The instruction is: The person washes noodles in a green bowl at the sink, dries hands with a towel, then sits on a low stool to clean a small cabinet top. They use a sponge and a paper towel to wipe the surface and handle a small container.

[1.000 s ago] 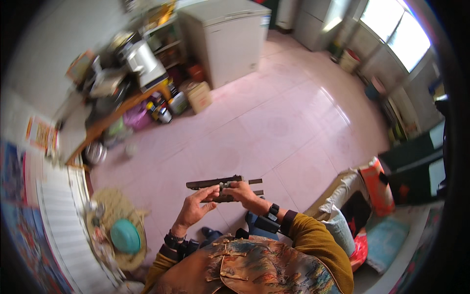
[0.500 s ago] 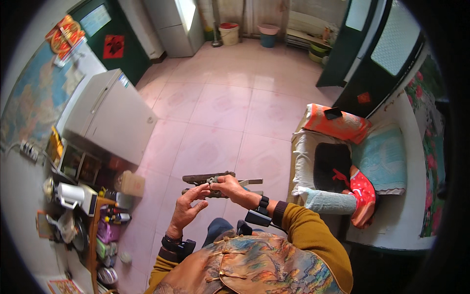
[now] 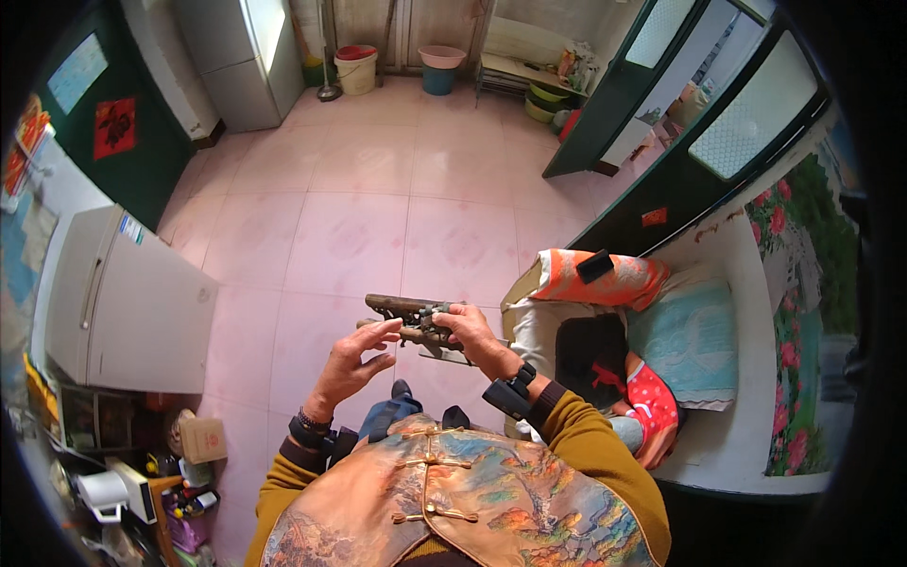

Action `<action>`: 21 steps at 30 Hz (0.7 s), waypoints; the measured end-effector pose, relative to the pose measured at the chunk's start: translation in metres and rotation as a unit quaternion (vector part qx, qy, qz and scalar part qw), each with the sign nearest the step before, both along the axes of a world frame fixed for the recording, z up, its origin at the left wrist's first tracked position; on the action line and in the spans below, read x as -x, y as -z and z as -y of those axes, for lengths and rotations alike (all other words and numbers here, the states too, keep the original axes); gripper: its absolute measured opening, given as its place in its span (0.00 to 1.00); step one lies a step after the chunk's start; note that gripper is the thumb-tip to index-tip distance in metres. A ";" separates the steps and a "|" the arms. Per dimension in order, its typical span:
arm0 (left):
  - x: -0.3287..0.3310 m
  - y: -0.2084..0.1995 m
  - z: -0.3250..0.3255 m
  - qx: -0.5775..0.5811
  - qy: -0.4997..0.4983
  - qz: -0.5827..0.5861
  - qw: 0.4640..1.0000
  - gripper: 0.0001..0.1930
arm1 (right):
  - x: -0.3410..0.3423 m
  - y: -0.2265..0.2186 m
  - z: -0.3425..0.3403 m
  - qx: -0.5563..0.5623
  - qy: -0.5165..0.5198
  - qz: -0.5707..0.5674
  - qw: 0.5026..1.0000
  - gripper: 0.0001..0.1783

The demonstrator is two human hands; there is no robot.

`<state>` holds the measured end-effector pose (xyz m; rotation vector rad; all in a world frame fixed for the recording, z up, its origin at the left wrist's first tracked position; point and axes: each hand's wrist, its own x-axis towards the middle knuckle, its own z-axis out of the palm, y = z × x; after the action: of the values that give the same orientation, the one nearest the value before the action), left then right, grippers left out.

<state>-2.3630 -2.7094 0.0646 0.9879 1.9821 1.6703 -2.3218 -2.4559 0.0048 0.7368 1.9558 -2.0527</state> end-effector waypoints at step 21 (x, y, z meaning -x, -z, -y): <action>0.427 -0.011 -0.315 0.018 0.145 -0.044 0.988 0.32 | 0.369 -0.004 -0.267 0.067 0.112 -0.050 0.990 0.07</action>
<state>-2.7898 -2.3945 0.0756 1.2870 1.8097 1.4509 -2.6912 -2.1891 0.0087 0.8735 1.8359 -2.3687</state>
